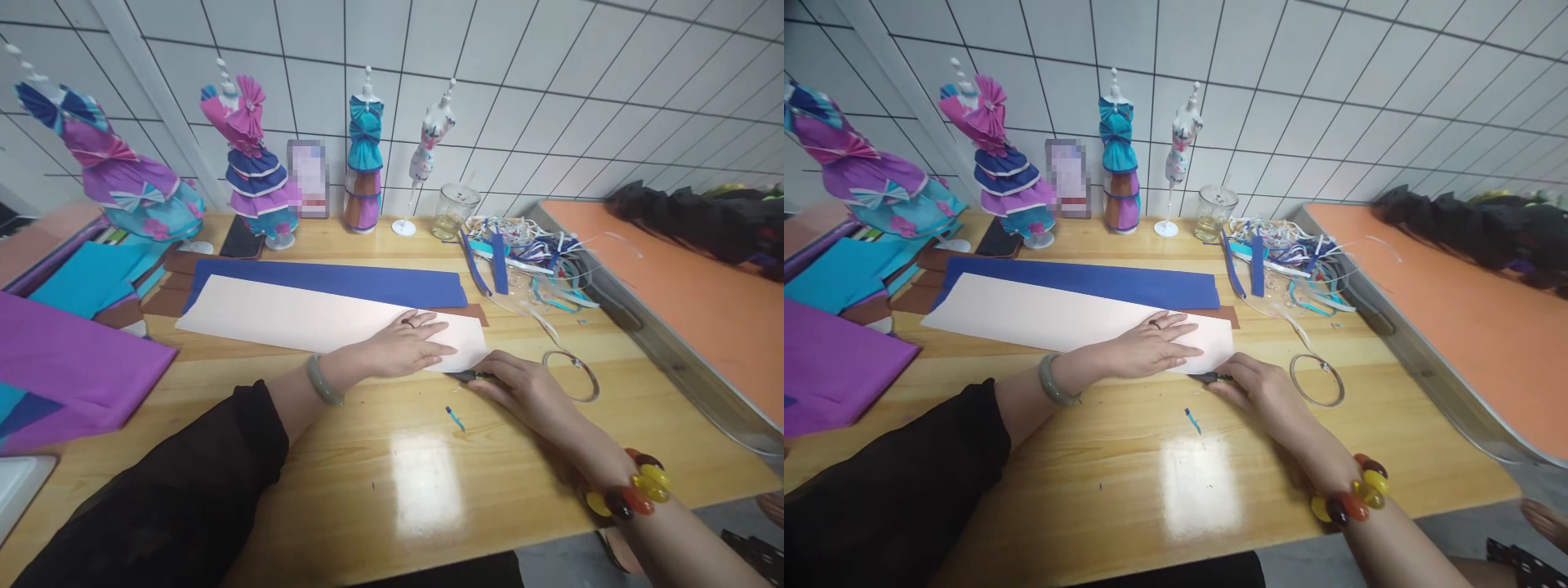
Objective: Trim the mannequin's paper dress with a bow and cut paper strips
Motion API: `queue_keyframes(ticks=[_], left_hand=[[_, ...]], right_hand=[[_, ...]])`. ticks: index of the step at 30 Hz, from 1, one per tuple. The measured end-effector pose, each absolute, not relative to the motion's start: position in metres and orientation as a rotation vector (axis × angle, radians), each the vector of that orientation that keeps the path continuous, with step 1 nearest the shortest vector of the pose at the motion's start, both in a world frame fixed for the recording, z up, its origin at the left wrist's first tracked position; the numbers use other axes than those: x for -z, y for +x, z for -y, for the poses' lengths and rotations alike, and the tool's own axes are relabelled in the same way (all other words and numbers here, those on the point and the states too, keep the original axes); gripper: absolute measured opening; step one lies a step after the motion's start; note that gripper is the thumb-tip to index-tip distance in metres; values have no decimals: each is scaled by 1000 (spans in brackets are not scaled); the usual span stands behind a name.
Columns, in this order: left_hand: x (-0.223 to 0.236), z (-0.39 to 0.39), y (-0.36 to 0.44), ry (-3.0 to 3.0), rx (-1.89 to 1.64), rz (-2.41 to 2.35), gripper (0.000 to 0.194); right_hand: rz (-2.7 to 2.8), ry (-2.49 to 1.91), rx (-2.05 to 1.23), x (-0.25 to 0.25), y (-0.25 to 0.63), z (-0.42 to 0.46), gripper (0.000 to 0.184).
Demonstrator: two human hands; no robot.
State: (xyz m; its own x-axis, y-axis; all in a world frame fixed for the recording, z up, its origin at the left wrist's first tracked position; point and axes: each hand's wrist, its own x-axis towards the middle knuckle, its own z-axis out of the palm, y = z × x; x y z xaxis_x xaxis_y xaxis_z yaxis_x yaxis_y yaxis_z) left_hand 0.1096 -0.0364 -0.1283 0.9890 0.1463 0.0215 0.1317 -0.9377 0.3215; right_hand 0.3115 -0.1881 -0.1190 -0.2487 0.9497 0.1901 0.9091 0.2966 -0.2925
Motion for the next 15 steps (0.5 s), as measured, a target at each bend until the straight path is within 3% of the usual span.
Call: queue_keyframes(ticks=[15], left_hand=[[129, 36, 110, 2819, -55, -187, 42]], right_hand=[[2266, -1696, -234, 112, 296, 182, 25]])
